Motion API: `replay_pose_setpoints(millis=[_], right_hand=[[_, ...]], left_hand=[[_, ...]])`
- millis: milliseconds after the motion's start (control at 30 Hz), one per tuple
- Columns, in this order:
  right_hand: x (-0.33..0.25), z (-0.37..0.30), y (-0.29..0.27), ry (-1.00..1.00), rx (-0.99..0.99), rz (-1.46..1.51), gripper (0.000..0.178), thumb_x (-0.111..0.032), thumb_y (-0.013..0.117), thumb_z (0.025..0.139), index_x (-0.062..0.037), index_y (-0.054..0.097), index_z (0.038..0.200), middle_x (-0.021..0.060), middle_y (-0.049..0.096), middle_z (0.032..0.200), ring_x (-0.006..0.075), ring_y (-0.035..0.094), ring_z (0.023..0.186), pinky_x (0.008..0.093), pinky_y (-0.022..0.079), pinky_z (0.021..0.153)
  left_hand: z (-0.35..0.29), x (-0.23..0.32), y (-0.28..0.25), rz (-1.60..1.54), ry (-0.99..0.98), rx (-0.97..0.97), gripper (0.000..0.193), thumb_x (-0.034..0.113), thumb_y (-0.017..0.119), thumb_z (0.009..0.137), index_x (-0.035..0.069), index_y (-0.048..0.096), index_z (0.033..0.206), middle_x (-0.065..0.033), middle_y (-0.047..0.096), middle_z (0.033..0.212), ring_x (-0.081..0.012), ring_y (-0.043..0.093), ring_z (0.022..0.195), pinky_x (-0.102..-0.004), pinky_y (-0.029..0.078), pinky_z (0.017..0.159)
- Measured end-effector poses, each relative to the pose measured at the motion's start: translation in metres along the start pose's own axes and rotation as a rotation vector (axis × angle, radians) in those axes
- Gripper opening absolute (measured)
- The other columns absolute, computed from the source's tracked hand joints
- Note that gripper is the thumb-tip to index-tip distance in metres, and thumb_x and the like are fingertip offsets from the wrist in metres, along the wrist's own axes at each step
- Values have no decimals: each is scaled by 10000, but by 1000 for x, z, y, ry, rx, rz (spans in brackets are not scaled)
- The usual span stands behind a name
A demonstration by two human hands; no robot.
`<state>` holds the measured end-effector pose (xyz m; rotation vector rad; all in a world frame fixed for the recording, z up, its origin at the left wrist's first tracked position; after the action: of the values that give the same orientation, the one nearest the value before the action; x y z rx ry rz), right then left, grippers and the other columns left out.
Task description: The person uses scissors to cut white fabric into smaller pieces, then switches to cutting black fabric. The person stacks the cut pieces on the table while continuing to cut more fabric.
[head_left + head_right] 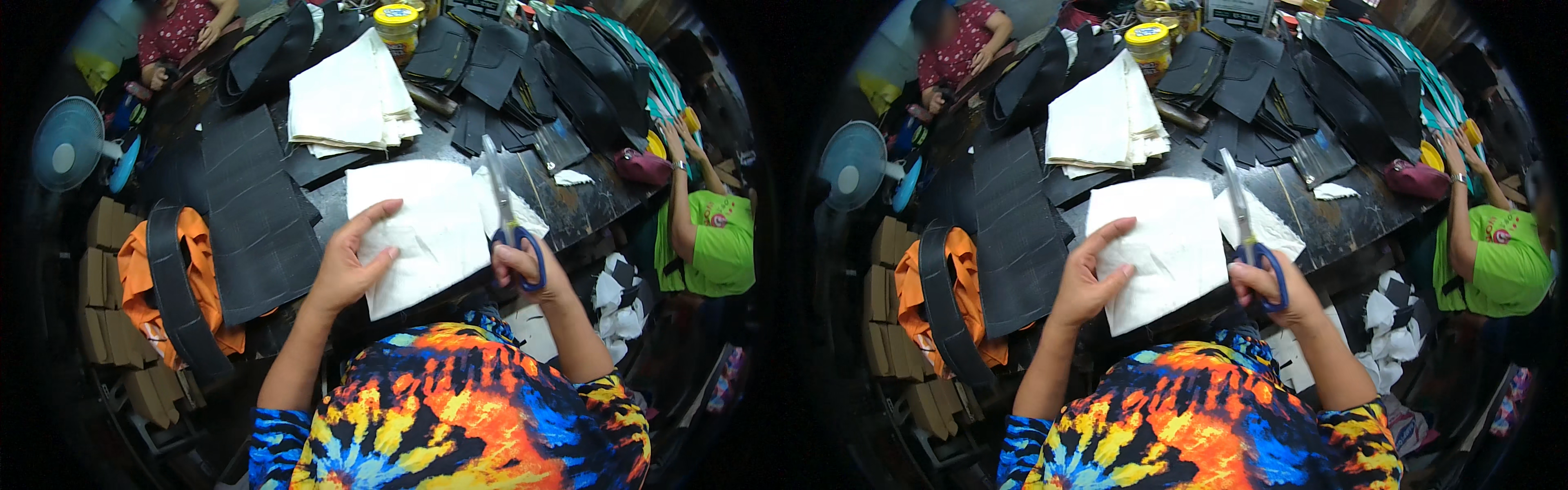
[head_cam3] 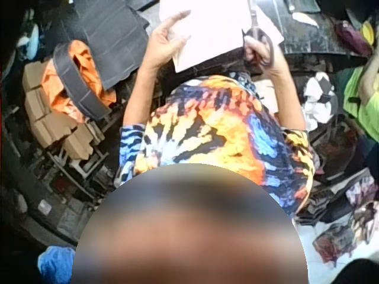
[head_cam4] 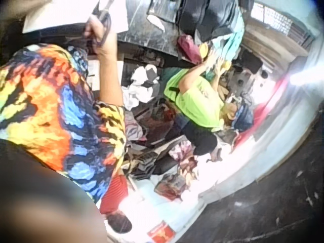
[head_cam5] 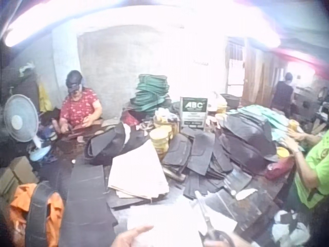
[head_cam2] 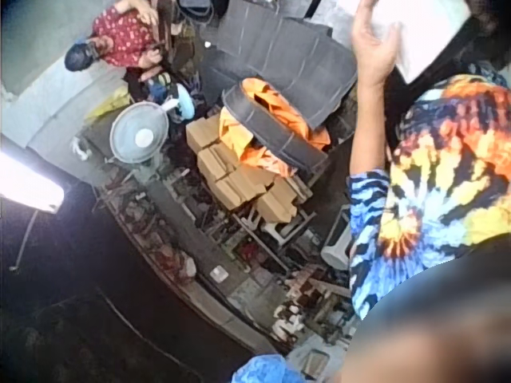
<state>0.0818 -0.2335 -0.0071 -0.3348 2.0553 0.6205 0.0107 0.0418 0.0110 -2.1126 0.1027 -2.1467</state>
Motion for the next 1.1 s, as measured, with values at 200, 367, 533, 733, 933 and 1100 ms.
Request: replay_pose_setpoints(millis=[200,367,533,733,933,1100], right_hand=[[-56,1,-73,-264,557,-1290,457,-412,794,779,0,622,877,188,622,747,338,632,693,423,484,656],[-56,6,-101,-266,649,-1434,417,-339,771,792,26,615,919,229,656,851,408,645,806,468,493,720],[-53,8,-108,-322,628,-1494,322,-225,746,797,36,601,919,244,648,894,435,626,883,482,486,773],[-54,7,-110,-349,595,-1493,295,-171,736,798,40,591,945,246,634,929,445,606,926,486,476,800],[-53,7,-106,-575,618,-1536,299,-115,730,807,44,615,1033,228,644,954,427,614,940,477,484,827],[-55,12,-113,-479,639,-1469,308,-118,743,808,29,627,1052,210,653,974,402,625,954,448,497,840]], left_hand=[[64,62,-58,-140,485,578,625,-57,532,920,-64,299,1499,-217,452,1449,-239,536,1257,-351,409,1088],[152,51,-56,-645,471,799,777,-60,488,958,28,10,1564,-221,421,1396,-286,527,1222,-456,468,1030],[221,3,-18,-713,56,947,837,171,534,968,-28,-26,1557,-295,212,1567,-356,372,1401,-383,315,1163],[241,14,-1,-651,100,1023,734,147,497,967,-50,79,1537,-279,375,1455,-322,502,1285,-403,452,1032],[246,30,-29,-586,301,1174,811,318,476,990,4,-10,1557,-270,218,1572,-352,393,1395,-394,325,1161],[261,-1,3,-913,-120,633,711,292,499,1006,36,107,1542,-255,317,1516,-381,427,1370,-552,378,1087]])
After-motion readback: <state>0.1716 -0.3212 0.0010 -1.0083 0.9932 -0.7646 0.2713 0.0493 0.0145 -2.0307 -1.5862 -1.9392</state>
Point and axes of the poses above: each hand's wrist, its own z-axis towards the middle knuckle, its own y-axis out of the palm, x = y × z, the point moved 3 cm from there along z, towards the middle knuckle
